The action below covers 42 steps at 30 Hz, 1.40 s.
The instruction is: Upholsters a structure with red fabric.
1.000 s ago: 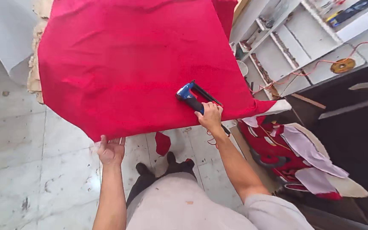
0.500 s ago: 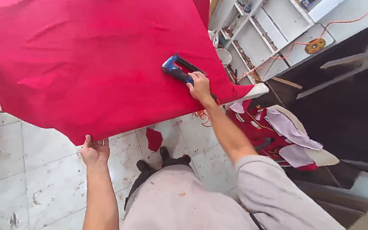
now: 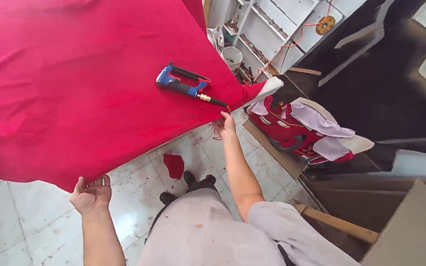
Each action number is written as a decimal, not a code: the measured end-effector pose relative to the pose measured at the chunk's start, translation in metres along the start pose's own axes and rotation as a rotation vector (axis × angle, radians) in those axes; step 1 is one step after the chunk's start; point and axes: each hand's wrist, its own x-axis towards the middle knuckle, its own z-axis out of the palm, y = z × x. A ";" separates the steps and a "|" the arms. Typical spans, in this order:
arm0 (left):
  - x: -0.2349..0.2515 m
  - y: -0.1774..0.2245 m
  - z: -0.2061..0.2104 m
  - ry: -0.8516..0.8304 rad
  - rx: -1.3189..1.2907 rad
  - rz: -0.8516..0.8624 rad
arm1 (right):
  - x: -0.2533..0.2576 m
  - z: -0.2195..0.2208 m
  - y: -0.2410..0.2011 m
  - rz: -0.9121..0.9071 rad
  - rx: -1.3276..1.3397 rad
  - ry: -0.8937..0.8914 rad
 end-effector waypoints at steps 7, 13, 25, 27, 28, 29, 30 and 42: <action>0.001 -0.004 -0.003 -0.011 -0.055 0.017 | 0.009 -0.009 0.013 -0.057 0.464 -0.206; 0.002 -0.004 0.000 -0.016 -0.057 0.005 | 0.034 -0.021 -0.003 -0.157 0.525 -0.173; 0.006 0.003 -0.005 -0.051 0.049 -0.006 | 0.092 -0.044 -0.147 -0.242 -0.638 0.203; 0.012 0.003 -0.013 -0.067 0.074 0.002 | 0.110 -0.042 -0.164 -0.272 -0.888 0.228; 0.014 0.003 -0.016 -0.058 0.088 0.008 | 0.112 -0.043 -0.173 -0.297 -0.999 0.218; 0.014 0.002 -0.018 -0.041 0.099 0.015 | 0.111 -0.047 -0.180 -0.333 -1.057 0.193; 0.013 0.001 -0.019 -0.026 0.104 0.023 | 0.110 -0.054 -0.185 -0.394 -1.026 0.144; 0.011 -0.014 -0.003 0.033 -0.036 0.134 | 0.152 -0.047 -0.229 -0.351 -0.375 0.095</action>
